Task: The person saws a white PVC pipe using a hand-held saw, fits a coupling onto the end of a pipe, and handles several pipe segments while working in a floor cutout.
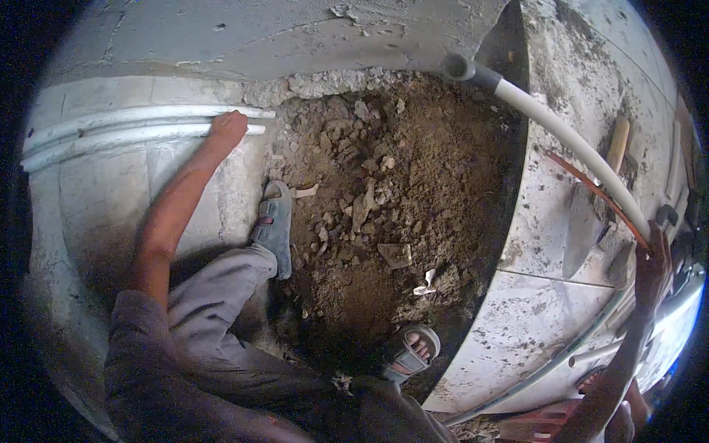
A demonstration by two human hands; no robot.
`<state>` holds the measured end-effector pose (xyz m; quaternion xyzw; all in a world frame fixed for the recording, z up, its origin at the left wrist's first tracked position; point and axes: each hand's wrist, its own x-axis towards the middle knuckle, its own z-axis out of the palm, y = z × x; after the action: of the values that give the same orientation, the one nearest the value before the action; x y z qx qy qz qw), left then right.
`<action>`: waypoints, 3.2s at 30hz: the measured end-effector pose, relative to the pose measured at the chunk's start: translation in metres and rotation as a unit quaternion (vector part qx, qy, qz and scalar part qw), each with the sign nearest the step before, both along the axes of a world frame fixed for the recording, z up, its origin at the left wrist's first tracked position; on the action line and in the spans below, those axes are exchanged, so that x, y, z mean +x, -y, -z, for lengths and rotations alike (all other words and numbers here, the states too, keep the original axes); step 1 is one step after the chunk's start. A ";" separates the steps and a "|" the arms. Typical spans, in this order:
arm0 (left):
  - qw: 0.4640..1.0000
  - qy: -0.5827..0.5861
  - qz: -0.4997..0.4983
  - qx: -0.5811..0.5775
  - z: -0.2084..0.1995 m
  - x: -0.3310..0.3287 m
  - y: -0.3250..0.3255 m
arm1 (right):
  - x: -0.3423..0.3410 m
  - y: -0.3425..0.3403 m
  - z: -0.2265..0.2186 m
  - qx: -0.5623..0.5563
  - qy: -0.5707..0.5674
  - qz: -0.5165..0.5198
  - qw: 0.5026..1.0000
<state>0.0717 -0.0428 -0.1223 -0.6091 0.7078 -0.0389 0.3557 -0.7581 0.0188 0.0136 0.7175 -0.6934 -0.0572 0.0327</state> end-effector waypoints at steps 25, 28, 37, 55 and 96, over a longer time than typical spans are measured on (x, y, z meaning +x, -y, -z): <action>0.972 -0.105 -0.084 0.192 -0.042 -0.023 0.033 | 0.352 -0.062 0.026 0.501 0.562 0.038 0.657; 0.966 -0.131 -0.119 0.187 -0.048 -0.032 0.034 | 0.434 -0.094 0.091 0.428 0.661 -0.013 0.616; 0.969 -0.148 -0.083 0.180 -0.022 -0.001 0.020 | 0.580 -0.113 0.152 0.354 0.733 0.093 0.573; 0.950 -0.085 -0.175 0.245 -0.023 -0.012 0.032 | 0.576 -0.148 0.152 0.341 0.784 0.120 0.505; 0.957 -0.141 -0.194 0.165 -0.034 -0.011 0.028 | 0.636 -0.135 0.138 0.283 0.786 0.135 0.533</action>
<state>0.0603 -0.0712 -0.0878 -0.6666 0.6158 0.2342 0.3487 -0.1223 0.1541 -0.1245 0.3433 -0.4763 0.3326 -0.7380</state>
